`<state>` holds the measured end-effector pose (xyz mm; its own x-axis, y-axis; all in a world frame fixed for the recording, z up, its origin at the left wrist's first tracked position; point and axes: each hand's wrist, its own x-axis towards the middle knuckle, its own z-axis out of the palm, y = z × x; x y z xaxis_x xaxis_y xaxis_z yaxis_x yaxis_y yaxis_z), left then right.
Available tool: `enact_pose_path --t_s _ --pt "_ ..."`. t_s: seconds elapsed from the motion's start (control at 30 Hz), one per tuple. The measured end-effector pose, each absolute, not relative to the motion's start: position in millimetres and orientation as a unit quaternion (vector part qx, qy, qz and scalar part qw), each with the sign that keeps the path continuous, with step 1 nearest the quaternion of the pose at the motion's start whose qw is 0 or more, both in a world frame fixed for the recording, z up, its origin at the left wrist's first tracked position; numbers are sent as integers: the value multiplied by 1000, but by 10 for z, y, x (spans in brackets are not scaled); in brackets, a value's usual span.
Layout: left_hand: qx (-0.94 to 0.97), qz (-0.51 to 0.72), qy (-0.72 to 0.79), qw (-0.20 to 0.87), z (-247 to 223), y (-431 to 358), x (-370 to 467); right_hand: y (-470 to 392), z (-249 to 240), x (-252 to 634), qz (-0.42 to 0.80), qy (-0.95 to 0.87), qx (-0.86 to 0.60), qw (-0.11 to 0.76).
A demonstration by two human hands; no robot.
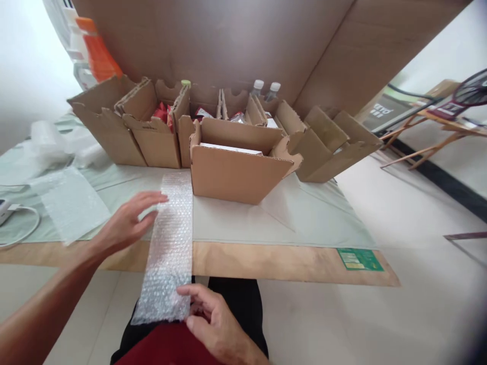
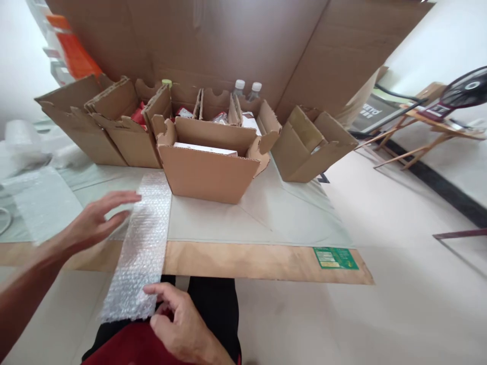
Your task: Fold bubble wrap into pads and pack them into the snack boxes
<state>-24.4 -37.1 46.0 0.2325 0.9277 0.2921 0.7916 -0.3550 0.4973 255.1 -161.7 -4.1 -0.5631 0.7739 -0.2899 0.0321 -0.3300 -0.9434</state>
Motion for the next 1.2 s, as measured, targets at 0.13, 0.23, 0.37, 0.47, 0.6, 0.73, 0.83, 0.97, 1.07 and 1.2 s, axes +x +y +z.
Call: enact_pose_path --t_s 0.13,0.23,0.37,0.47,0.6,0.73,0.83,0.97,1.07,1.2 --pt "785 279 519 189 369 -1287 -418 -1495 73 2588 759 -436 -374 307" --pt "777 256 539 200 376 -1669 -272 -1316 186 2478 750 -394 -397 354" --pt "712 306 598 204 317 -1655 85 -1123 258 2309 735 -388 -400 387" --pt "618 337 689 174 197 -1449 236 -1076 254 2325 706 -412 -410 404" --pt "598 320 720 147 70 -1261 240 -1069 256 2484 532 -581 -436 435" --pt "630 326 693 129 3 -1226 206 -978 259 2497 262 -812 -365 373" --pt "650 326 682 81 -1 -1251 206 -862 196 2403 168 -893 -326 261" --pt "689 346 637 -14 64 -1344 202 -761 78 2325 148 -914 -311 214" --pt "746 326 580 0 90 -1422 195 -740 83 2321 166 -906 -308 239" --pt "738 351 575 47 65 -1452 184 -716 198 2327 251 -872 -331 257"
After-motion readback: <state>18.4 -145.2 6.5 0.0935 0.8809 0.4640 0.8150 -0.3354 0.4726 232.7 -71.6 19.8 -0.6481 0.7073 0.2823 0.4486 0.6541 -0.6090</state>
